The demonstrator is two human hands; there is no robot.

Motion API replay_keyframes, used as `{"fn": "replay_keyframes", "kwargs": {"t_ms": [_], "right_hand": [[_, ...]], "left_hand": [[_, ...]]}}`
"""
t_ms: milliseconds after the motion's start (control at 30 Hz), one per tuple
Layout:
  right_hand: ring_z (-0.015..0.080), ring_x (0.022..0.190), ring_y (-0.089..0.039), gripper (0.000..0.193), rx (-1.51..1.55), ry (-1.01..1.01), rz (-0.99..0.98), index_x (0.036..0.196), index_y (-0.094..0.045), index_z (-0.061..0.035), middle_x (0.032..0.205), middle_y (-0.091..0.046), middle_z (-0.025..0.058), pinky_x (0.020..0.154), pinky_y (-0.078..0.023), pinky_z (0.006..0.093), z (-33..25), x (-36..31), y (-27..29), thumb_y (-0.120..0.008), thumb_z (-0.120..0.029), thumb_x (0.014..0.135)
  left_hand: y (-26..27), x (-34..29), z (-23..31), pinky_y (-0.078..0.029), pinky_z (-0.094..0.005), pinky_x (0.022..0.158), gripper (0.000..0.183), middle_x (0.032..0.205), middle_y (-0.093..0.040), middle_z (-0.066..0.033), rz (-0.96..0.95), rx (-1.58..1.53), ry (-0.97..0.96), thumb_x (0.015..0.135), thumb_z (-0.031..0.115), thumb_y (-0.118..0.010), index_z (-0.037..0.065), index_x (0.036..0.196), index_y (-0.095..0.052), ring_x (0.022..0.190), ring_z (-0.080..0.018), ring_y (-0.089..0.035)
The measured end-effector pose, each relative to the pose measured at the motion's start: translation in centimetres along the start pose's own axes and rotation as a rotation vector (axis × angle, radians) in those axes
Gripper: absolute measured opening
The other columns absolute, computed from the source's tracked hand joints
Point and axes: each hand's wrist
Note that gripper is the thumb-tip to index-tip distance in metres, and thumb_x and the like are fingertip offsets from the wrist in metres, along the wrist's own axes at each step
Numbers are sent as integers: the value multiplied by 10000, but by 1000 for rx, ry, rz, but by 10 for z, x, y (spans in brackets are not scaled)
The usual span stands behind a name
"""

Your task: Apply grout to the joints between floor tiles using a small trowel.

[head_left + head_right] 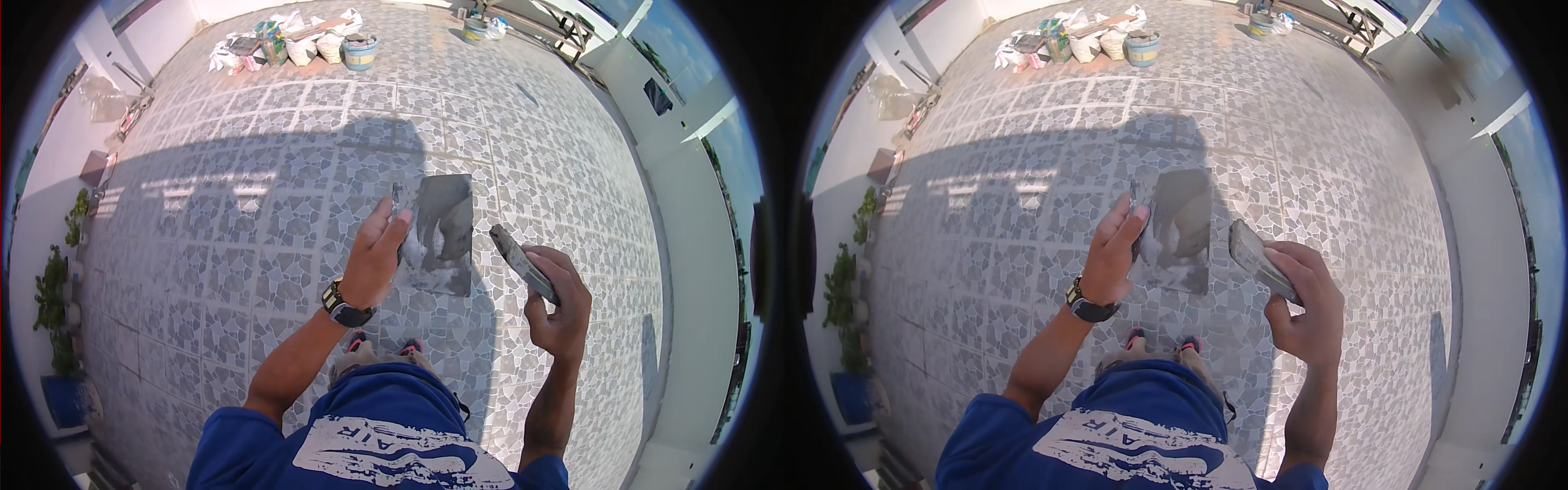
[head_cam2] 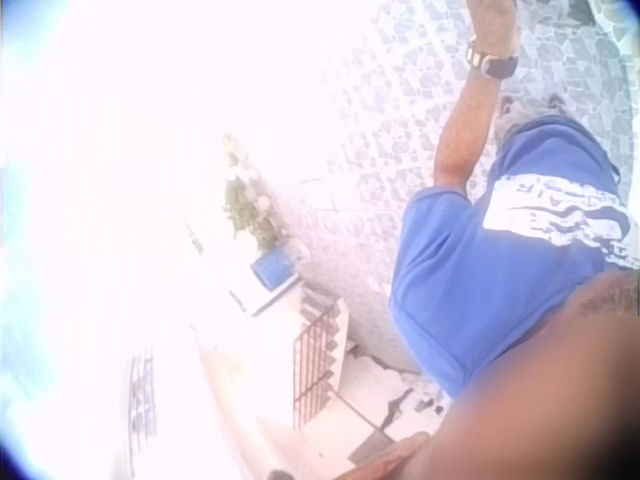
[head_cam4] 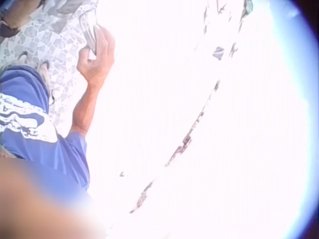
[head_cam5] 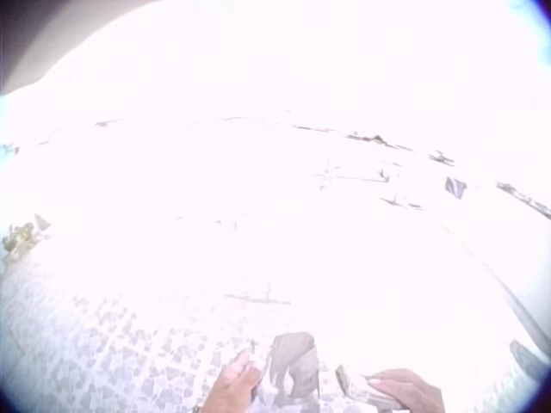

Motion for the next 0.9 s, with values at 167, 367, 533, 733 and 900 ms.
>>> {"fn": "replay_keyframes", "kwargs": {"t_ms": [167,367,533,733,900], "right_hand": [[316,1116,-569,574,-383,191,-90,1167,-598,-86,1236,-580,99,839,-536,396,-20,6,-5,-624,91,622],[300,1136,-544,516,-488,263,-152,1167,-602,-88,1239,-573,93,870,-519,394,-22,4,-25,-679,49,675],[298,1195,-495,396,-591,201,-377,1195,-572,-58,1250,-543,117,946,-445,420,-28,-4,-56,-588,-36,799],[284,1164,-524,363,-555,112,-713,1154,-591,-58,1182,-579,97,923,-463,412,-15,6,-64,-582,-7,795],[240,963,-632,371,-151,-231,-614,1177,-596,-72,1063,-646,80,787,-514,347,41,-12,-60,-595,3,813]], "left_hand": [[9,6,-4,-351,-222,619,369,765,-473,28,-28,152,-114,975,218,-492,-102,1159,-493,704,-51,-379],[24,1,2,-427,-233,871,574,1123,-586,-95,-92,357,45,977,235,-500,-158,1357,-326,992,-96,-537],[38,-4,-8,-420,-256,782,496,925,-568,-47,-27,525,-81,972,232,-497,-136,1297,-425,841,-90,-482],[76,5,-49,-383,-303,629,262,756,-478,-57,112,583,-24,956,183,-490,-65,1039,-511,713,-114,-424],[102,20,-48,-347,-262,591,324,700,-378,5,264,322,97,963,202,-494,-88,1106,-509,659,-81,-344]]}}
Point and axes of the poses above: each hand's wrist, its own x-axis towards the middle knuckle, its own y-axis out of the back of the hand, z = x × y
